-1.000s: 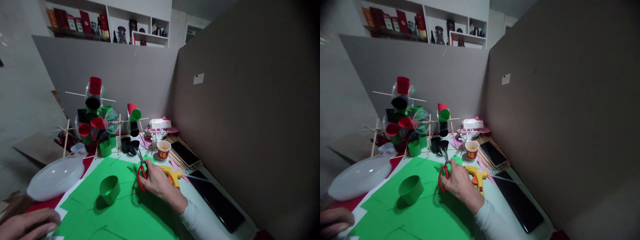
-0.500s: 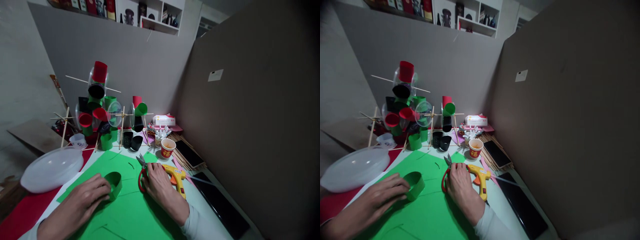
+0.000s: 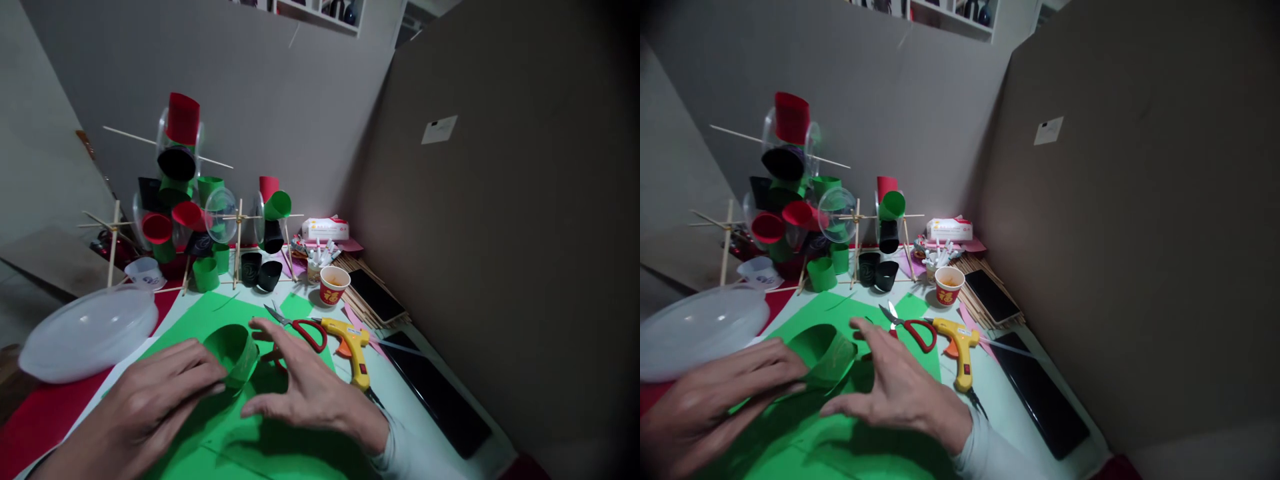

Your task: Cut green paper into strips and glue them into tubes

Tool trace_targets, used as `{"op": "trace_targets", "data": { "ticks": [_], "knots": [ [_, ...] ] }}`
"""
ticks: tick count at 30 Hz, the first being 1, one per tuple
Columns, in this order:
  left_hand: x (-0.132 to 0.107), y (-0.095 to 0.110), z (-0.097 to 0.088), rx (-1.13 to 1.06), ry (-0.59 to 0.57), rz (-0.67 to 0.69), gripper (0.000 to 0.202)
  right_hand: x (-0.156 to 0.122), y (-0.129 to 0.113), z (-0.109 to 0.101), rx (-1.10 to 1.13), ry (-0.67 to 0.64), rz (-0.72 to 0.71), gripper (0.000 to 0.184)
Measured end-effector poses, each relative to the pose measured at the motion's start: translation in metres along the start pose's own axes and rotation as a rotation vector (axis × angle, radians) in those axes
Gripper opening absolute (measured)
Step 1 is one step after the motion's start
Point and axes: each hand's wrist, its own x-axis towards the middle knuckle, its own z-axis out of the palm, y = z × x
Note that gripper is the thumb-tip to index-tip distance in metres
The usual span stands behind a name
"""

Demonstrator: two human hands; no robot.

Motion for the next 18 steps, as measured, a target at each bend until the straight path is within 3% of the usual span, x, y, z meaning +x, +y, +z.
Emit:
{"op": "trace_targets", "data": {
  "ticks": [2,7,10,14,18],
  "knots": [
    [0.0,0.006,0.01,0.079,0.005,0.023,0.026,-0.001,-0.002,0.008,0.127,-0.021,0.014,0.097],
    [0.0,0.013,0.03,0.046,0.072,0.037,0.03,0.002,0.01,0.026,0.142,0.054,-0.056,0.069],
    [0.004,0.011,0.034,-0.045,0.187,-0.149,0.032,0.007,0.015,0.027,0.194,0.111,-0.007,0.065],
    [0.01,0.008,0.033,-0.177,0.259,-0.384,0.035,0.013,0.019,0.024,0.339,0.158,0.068,0.073],
    [0.013,0.005,0.032,-0.457,0.348,-0.666,0.06,0.016,0.021,0.023,0.504,0.168,0.152,0.074]
  ]
}}
